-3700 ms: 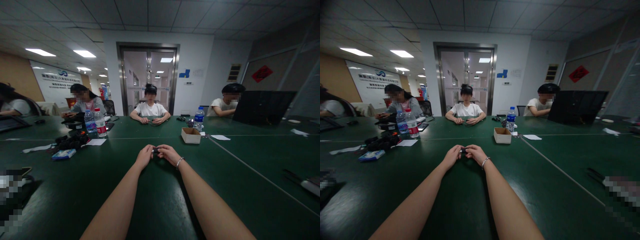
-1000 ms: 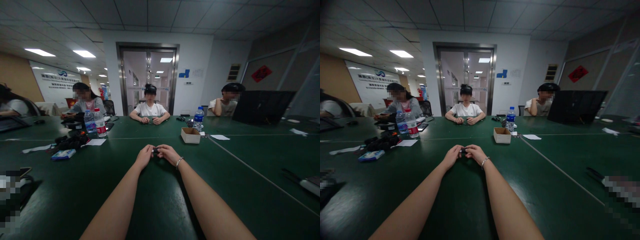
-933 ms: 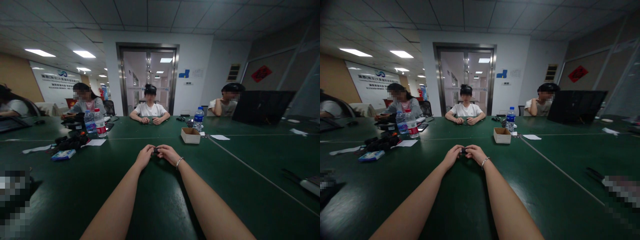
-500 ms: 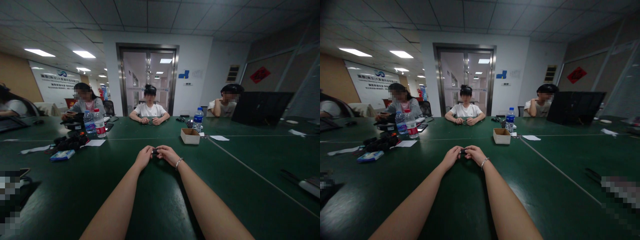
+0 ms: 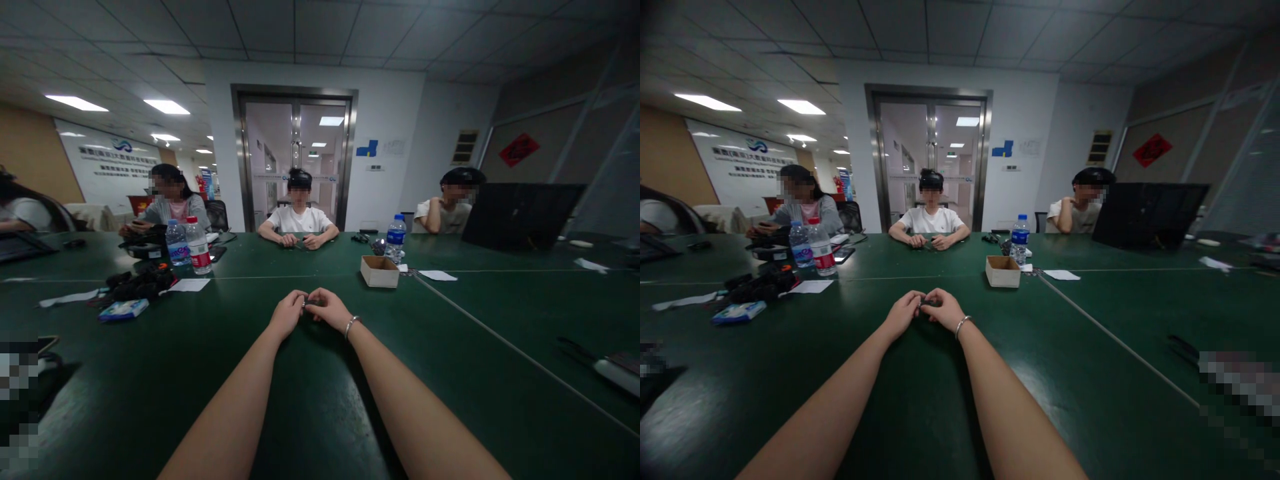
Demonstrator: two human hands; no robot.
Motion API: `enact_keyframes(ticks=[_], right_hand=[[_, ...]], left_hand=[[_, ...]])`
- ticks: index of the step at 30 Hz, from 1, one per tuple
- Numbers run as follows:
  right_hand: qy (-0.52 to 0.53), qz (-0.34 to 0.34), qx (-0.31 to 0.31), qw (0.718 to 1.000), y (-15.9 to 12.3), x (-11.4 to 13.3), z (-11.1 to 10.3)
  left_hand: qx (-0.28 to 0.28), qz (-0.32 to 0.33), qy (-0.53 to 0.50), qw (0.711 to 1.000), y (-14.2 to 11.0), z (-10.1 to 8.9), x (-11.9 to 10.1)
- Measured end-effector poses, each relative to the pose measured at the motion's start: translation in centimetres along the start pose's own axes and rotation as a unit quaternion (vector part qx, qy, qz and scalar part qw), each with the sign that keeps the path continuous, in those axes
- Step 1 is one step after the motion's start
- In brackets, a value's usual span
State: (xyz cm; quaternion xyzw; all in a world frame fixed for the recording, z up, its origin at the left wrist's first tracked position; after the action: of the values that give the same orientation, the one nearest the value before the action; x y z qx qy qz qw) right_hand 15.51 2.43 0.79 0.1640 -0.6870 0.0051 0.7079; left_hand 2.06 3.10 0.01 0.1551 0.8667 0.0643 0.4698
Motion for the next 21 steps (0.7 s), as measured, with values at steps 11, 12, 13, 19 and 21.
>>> enact_keyframes(ticks=[11, 12, 13, 19, 21], right_hand=[[-0.298, -0.106, 0.021, 0.949, -0.4, 1.7, 1.1], [-0.313, -0.108, 0.012, 0.944, -0.4, 1.7, 1.2], [-0.325, -0.109, 0.002, 0.939, -0.5, 1.7, 1.4], [-0.398, -0.108, -0.006, 0.911, -1.9, 2.9, 2.9], [-0.433, -0.102, -0.02, 0.895, -2.7, 3.4, 3.3]], left_hand=[[-0.026, 0.031, 0.082, 0.996, -0.9, -0.4, -1.5], [-0.03, 0.027, 0.105, 0.994, -1.0, -0.4, -1.7], [-0.038, 0.021, 0.129, 0.991, -1.3, -0.5, -1.8], [-0.061, -0.018, 0.251, 0.966, -3.1, -1.0, -3.6], [-0.054, -0.028, 0.311, 0.948, -3.7, -0.9, -4.4]])
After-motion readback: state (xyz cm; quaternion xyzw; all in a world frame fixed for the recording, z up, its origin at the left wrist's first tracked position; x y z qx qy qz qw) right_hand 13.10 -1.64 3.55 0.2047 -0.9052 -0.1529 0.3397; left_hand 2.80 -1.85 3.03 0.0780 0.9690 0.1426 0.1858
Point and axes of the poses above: each hand's wrist, its own y-axis towards the middle knuckle, its own z-axis out of the palm, x = y × z, the point moved 4 cm from there along y, towards the middle knuckle, and after that the axes turned 11 degrees about y, right-handed, at the moved point
